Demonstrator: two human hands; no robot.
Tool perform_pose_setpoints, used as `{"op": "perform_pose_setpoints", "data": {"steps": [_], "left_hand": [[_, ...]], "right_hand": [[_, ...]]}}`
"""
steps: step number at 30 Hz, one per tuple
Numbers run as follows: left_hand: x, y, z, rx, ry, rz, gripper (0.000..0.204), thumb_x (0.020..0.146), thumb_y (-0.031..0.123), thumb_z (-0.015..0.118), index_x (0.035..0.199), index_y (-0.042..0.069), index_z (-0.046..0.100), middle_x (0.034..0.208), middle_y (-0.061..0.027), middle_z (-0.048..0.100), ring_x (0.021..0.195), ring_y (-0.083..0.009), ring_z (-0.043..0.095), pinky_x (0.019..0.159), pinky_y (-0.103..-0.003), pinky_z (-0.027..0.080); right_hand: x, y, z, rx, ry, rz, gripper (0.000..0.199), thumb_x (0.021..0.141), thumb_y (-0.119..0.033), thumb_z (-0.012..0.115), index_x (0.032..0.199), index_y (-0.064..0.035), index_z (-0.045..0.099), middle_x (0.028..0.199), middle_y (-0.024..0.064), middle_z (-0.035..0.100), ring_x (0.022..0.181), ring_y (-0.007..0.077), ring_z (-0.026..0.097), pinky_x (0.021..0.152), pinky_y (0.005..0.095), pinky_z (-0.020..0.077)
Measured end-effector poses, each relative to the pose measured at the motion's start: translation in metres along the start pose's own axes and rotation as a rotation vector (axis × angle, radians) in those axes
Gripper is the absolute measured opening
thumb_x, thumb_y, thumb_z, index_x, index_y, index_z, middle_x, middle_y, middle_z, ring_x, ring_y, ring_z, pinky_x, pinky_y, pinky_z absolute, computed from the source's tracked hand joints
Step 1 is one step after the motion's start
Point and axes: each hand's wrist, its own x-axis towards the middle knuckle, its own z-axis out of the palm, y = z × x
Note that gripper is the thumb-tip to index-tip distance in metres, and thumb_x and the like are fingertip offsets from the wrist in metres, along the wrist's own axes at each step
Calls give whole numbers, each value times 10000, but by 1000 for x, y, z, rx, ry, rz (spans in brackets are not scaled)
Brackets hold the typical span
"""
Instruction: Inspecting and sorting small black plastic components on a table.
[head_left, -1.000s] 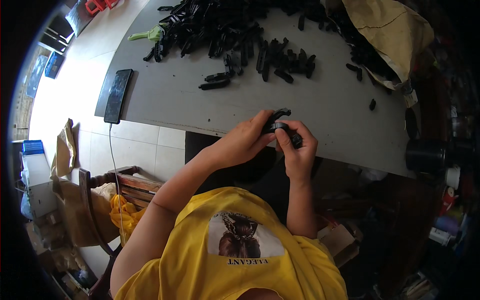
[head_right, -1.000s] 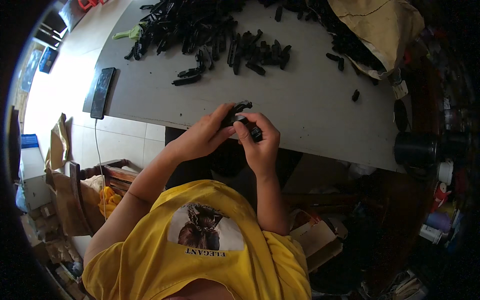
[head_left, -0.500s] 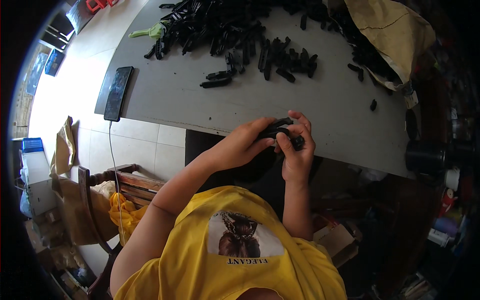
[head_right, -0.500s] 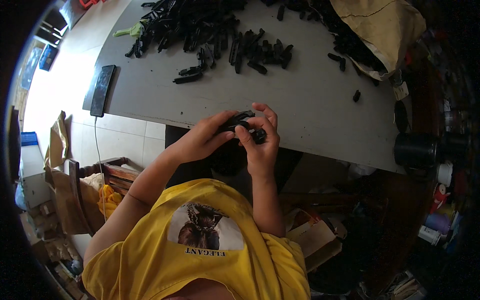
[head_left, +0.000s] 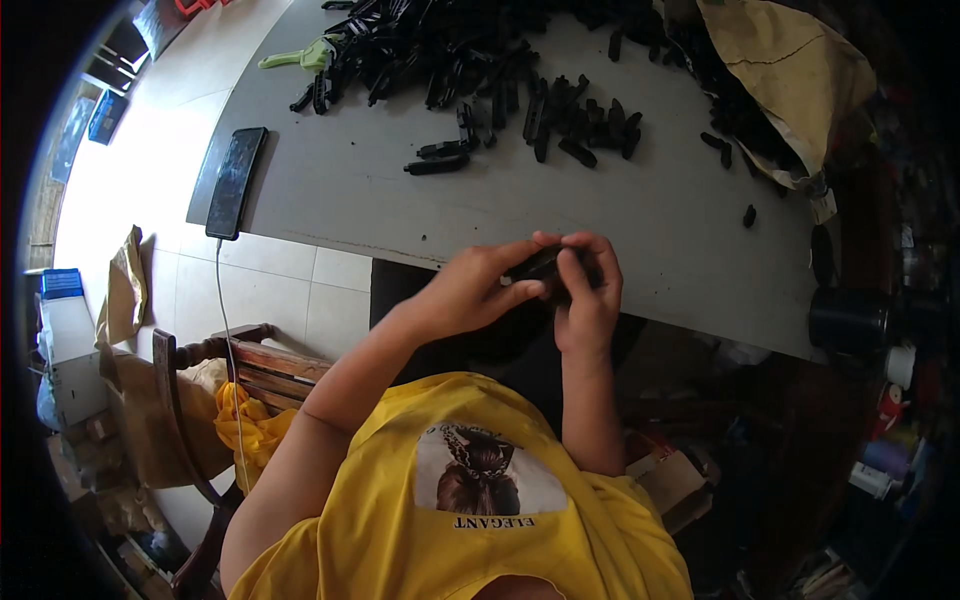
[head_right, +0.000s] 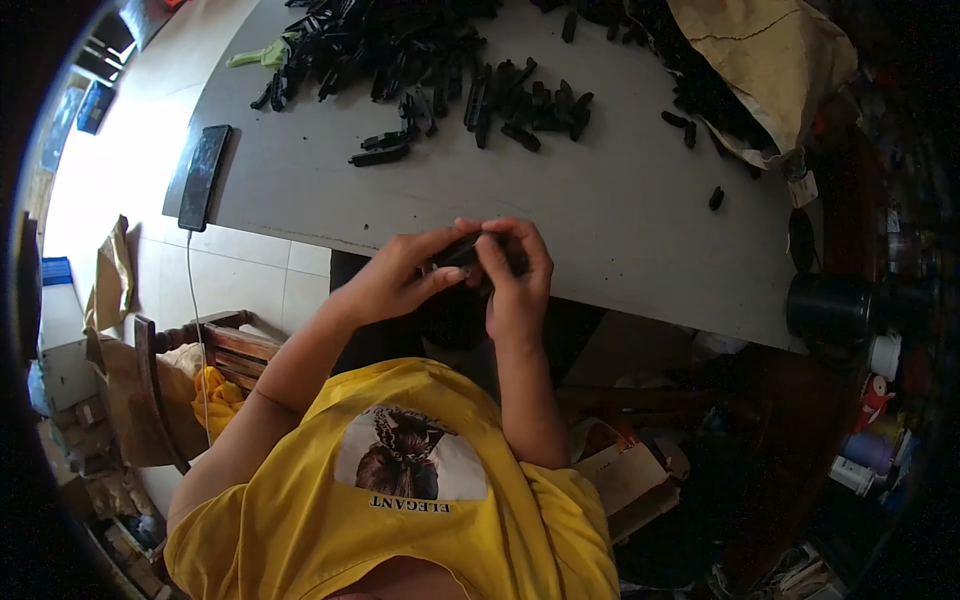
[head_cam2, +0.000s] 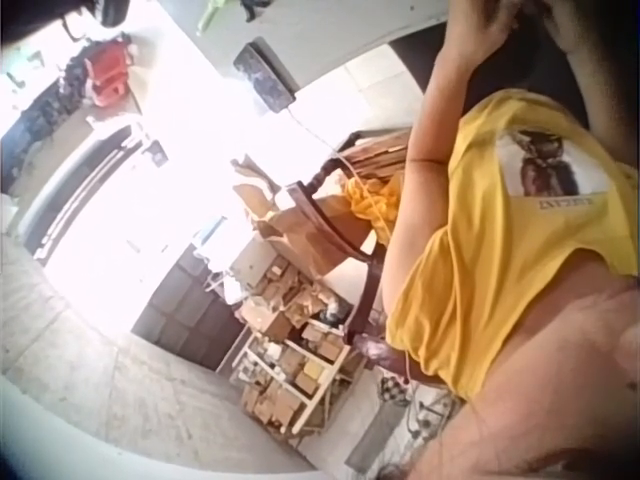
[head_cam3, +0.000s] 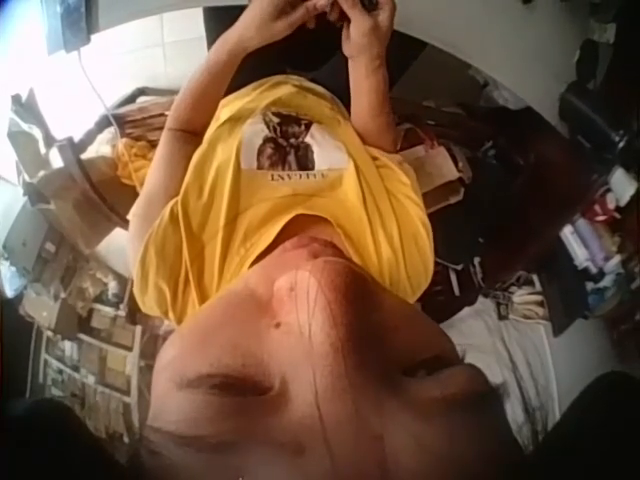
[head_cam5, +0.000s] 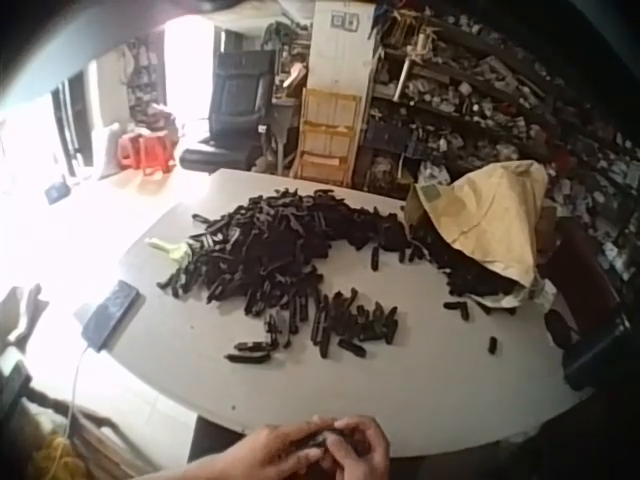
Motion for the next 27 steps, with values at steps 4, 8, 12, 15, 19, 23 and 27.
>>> {"op": "perform_pose_setpoints", "data": {"steps": [4, 8, 12, 15, 19, 23, 27], "left_hand": [[12, -34, -49, 1026, 537, 349, 344, 770, 148, 662, 1093, 70, 574, 1009, -107, 554, 958, -299, 530, 793, -395, 460], [23, -32, -80, 1317, 678, 278, 245, 764, 127, 643, 994, 78, 572, 967, -94, 554, 942, -273, 535, 785, -366, 454], [27, -39, -85, 1355, 461, 11, 166, 792, 114, 599, 933, 66, 525, 926, -97, 584, 897, -293, 564, 726, -397, 458], [20, -38, -77, 1187, 456, 24, 119, 833, 109, 536, 925, 43, 498, 857, -136, 589, 797, -338, 578, 679, -415, 459], [11, -31, -53, 527, 423, 93, 186, 913, 164, 469, 1015, 9, 470, 834, -206, 597, 744, -406, 568, 651, -449, 444], [6, -17, -18, 409, 272, 271, 307, 920, 175, 503, 1169, 10, 432, 857, -222, 589, 802, -405, 569, 696, -389, 444], [0, 1, -14, 365, 138, 106, 389, 893, 176, 553, 1202, -5, 401, 934, -239, 589, 879, -434, 557, 742, -402, 450]], "right_hand": [[52, -5, -18, -319, 220, -185, 70, 843, -83, 578, 886, -43, 541, 775, 65, 601, 728, 141, 559, 694, 288, 441], [107, -9, -30, -1165, 142, -498, 147, 807, -98, 628, 925, -35, 568, 814, 90, 614, 775, 205, 607, 702, 326, 476], [121, -8, -24, -1707, 105, -340, 219, 753, -127, 694, 936, -31, 619, 925, 110, 617, 859, 279, 612, 740, 363, 499], [111, -16, -24, -1784, 90, -211, 214, 759, -131, 691, 939, -28, 636, 926, 121, 629, 855, 279, 622, 723, 356, 499], [65, -35, -5, -1331, -240, -109, 211, 754, -95, 683, 930, 4, 622, 880, 124, 648, 798, 230, 634, 701, 320, 486], [34, -33, 16, -1023, -335, -275, 196, 741, -55, 690, 912, 7, 614, 829, 90, 642, 770, 167, 621, 689, 283, 477], [18, -34, 2, -555, -113, 59, 129, 790, -62, 695, 852, 9, 607, 749, 29, 609, 641, 92, 571, 596, 213, 452]]}}
